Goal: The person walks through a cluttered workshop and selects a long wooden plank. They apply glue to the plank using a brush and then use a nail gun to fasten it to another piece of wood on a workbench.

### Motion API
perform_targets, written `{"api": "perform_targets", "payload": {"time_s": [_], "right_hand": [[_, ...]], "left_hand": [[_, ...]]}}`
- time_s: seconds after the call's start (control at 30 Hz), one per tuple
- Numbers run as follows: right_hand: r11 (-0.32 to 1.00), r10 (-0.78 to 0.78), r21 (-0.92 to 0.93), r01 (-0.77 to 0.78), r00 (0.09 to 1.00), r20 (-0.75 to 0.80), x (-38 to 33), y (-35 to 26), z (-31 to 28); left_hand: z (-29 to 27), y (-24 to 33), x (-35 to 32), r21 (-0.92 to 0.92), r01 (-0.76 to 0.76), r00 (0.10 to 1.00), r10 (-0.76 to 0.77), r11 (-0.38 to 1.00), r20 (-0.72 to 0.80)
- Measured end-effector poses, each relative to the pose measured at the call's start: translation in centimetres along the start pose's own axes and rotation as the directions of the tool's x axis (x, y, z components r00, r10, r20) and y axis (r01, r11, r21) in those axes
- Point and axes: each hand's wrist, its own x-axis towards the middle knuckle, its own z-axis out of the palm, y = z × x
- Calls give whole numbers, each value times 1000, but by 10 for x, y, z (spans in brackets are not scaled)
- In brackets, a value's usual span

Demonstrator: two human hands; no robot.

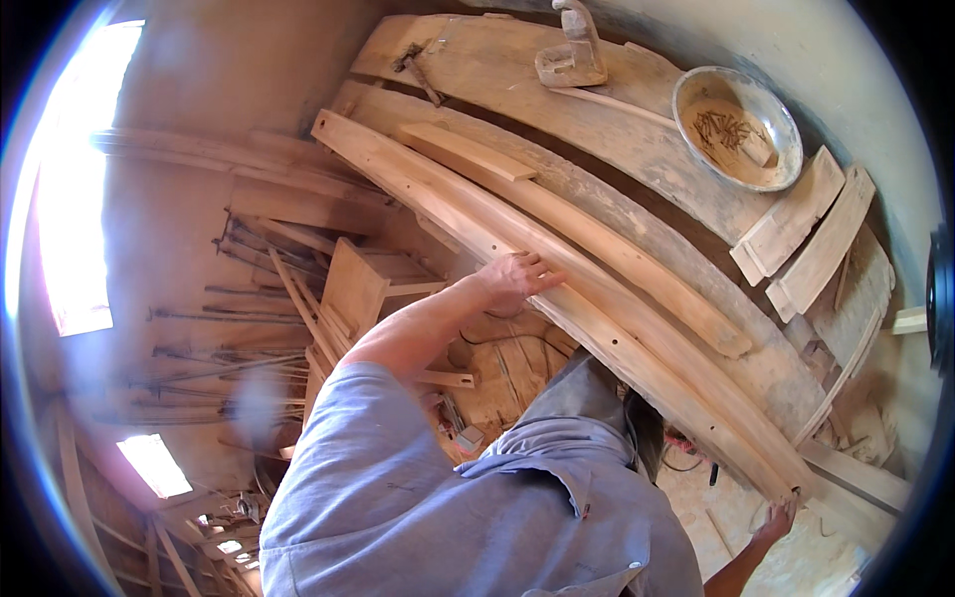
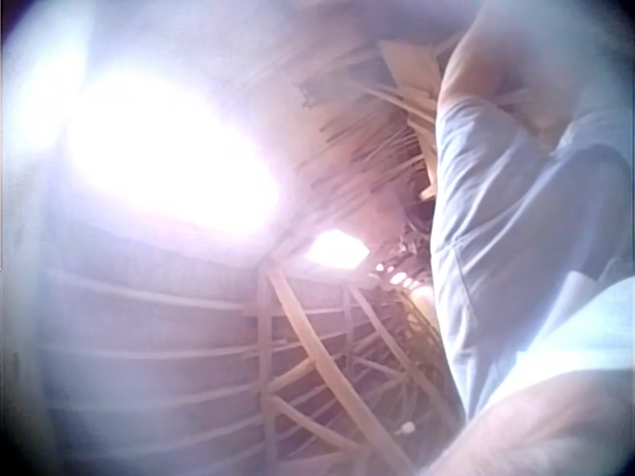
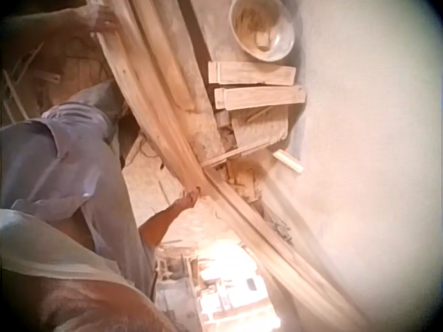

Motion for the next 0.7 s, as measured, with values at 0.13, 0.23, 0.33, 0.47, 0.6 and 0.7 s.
{"api": "perform_targets", "payload": {"time_s": [0.13,0.23,0.33,0.47,0.6,0.7], "right_hand": [[1000,-21,-16,22,1000,7,-3,-1,0],[998,-50,-24,51,997,60,-9,-2,5],[997,-23,-80,22,1000,-13,-15,-3,13],[996,-86,-29,85,996,-38,-24,-7,20],[999,-41,4,41,997,-67,-34,-15,26],[998,-46,40,51,993,-107,-43,-19,34]], "left_hand": [[-9,8,2,-2,27,999,-27,1000,-47],[-25,17,16,-150,109,993,-102,983,55],[-32,28,56,-252,133,955,-191,958,-224],[-26,20,136,-299,133,952,-205,945,-226],[-12,5,187,-270,164,981,-127,949,149],[-11,3,202,-263,202,961,-139,943,238]]}}
